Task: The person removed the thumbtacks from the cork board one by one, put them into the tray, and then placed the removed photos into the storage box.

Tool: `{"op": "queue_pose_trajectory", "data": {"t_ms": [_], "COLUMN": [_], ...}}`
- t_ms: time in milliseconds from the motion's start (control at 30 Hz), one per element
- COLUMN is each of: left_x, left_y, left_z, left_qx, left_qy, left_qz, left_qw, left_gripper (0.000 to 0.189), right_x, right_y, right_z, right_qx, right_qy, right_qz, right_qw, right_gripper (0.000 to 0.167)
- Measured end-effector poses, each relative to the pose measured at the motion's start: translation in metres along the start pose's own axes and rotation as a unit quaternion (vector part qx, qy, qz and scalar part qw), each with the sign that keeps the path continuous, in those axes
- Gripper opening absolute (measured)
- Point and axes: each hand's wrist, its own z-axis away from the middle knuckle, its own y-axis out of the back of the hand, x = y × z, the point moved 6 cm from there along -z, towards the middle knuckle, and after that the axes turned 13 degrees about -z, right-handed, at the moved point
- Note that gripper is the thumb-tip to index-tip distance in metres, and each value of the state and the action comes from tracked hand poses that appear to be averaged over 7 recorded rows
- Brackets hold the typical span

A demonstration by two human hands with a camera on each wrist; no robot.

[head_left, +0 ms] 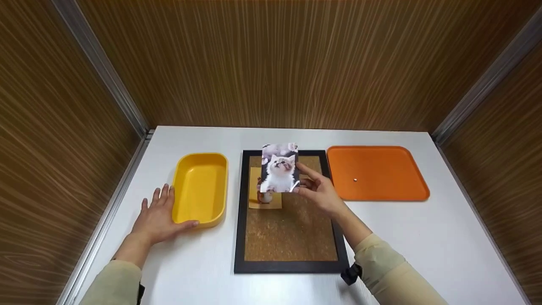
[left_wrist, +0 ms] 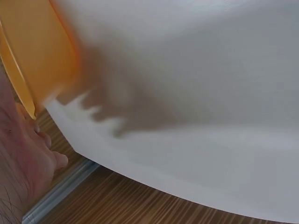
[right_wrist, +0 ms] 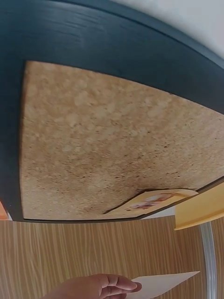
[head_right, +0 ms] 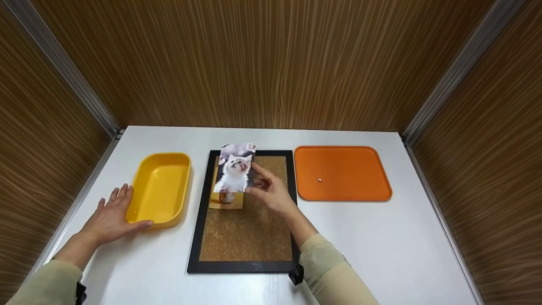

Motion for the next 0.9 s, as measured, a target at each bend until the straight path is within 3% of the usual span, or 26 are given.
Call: {"op": "queue_pose_trajectory", "data": {"t_ms": [367, 900], "left_x": [-0.005, 0.001], "left_y": [-0.002, -0.003], "left_z": [0.008, 0.009], "left_qx": [-0.017, -0.015], "left_qy": [0.012, 0.01], "left_qz": [0.011, 0.015], "left_qw": [0.9997, 0.9997], "left_gripper": [0.145, 0.142], "right_x": [-0.001, -0.003], "right_y": [-0.017, -0.035], "right_z": [-0.005, -0.015], "right_qx": [-0.012, -0.012], "right_qy": [-0.012, -0.008], "right_qz": [-0.04, -0.028], "right_qw": [0.9991, 0.9995], "right_gripper": [0.074, 0.074]}}
